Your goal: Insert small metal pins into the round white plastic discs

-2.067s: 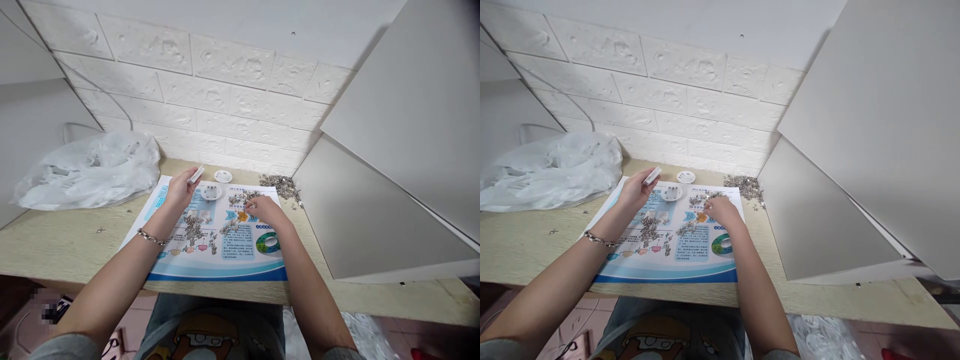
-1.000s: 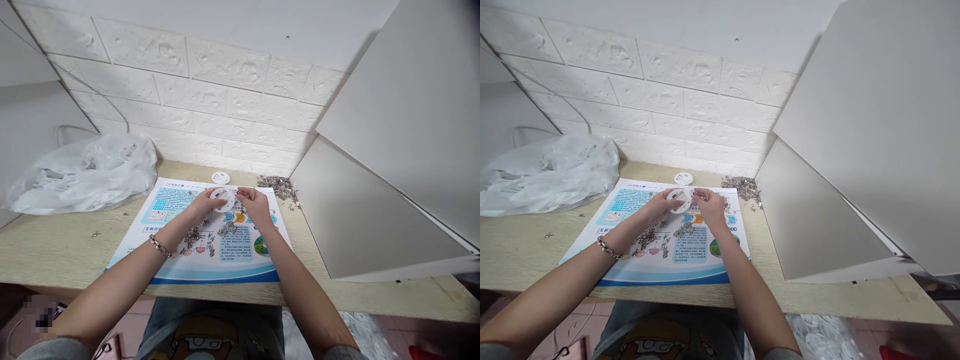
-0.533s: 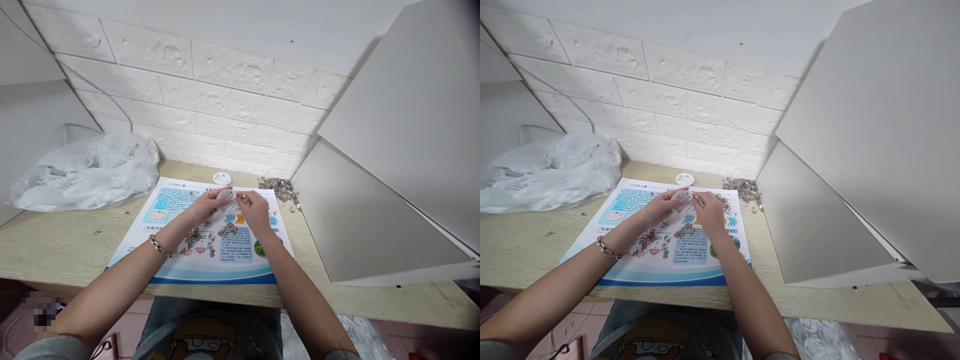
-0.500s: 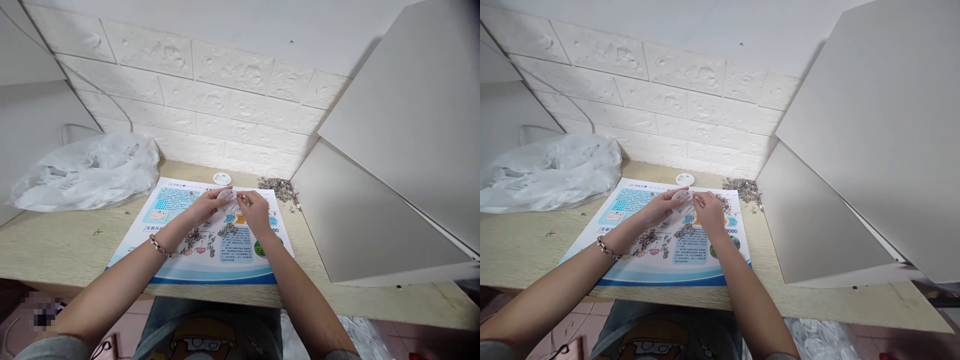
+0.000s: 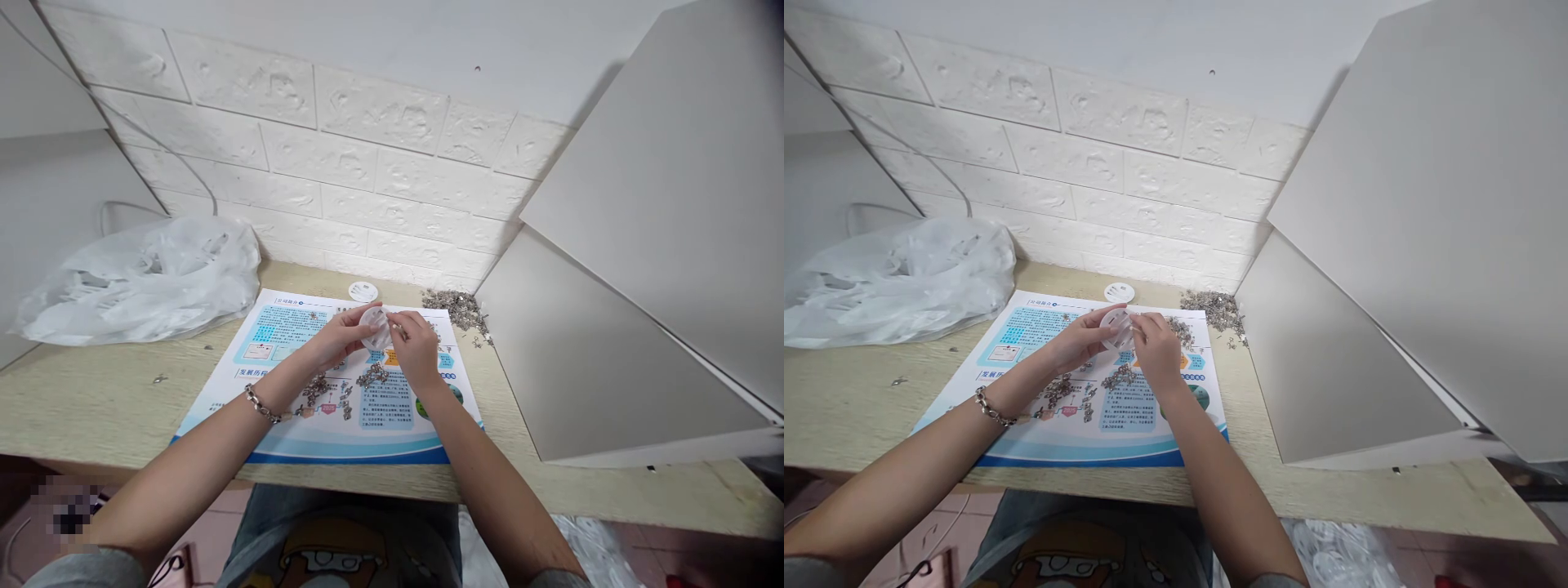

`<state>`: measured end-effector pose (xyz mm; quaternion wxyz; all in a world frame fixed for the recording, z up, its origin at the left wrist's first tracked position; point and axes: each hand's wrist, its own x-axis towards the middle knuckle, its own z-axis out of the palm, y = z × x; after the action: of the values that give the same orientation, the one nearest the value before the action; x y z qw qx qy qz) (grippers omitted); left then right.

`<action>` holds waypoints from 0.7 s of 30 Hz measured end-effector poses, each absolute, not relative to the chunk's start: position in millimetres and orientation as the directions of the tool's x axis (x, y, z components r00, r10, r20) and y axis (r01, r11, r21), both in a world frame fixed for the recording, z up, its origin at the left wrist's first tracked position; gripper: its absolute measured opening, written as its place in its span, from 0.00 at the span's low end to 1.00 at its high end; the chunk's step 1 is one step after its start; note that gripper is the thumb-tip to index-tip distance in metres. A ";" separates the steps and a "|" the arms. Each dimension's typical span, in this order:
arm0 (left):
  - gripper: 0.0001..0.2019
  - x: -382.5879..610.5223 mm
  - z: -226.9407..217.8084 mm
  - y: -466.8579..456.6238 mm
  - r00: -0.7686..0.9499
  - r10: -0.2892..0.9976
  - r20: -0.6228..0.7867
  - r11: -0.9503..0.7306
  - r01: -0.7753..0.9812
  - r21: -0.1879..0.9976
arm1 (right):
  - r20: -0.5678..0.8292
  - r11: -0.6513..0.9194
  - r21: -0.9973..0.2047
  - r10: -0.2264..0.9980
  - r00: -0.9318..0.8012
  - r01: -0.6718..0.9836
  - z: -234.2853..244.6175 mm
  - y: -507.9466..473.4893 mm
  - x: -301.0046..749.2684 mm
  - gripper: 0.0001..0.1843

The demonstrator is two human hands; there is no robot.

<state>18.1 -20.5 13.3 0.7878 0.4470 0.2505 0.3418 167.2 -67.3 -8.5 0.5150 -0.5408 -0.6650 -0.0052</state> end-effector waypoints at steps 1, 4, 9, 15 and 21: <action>0.24 18.3 13.3 -20.8 0.640 0.764 -0.086 0.367 -0.320 0.874 | 0.687 0.415 -0.563 0.716 0.125 0.715 -8.9 -67.6 165.9 0.14; 0.24 19.2 13.1 -21.9 0.628 0.773 -0.083 0.362 -0.331 0.872 | 0.666 0.406 -0.615 0.726 0.170 0.676 -9.3 -67.9 163.3 0.14; 0.22 20.3 12.5 -23.0 0.607 0.791 -0.079 0.345 -0.335 0.877 | 0.600 0.349 -0.706 0.757 0.259 0.616 -6.6 -66.5 163.7 0.09; 0.24 20.2 12.2 -23.0 0.610 0.788 -0.080 0.341 -0.325 0.882 | 0.568 0.322 -0.722 0.781 0.260 0.613 -4.7 -65.4 166.5 0.08; 0.22 19.8 12.1 -23.1 0.611 0.789 -0.068 0.318 -0.311 0.896 | 0.596 0.352 -0.638 0.789 0.149 0.685 -8.0 -65.5 167.5 0.10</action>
<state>19.8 -23.1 12.1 0.7695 0.4618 0.2584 0.3574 167.5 -65.5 -8.0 0.5032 -0.5668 -0.6503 0.0518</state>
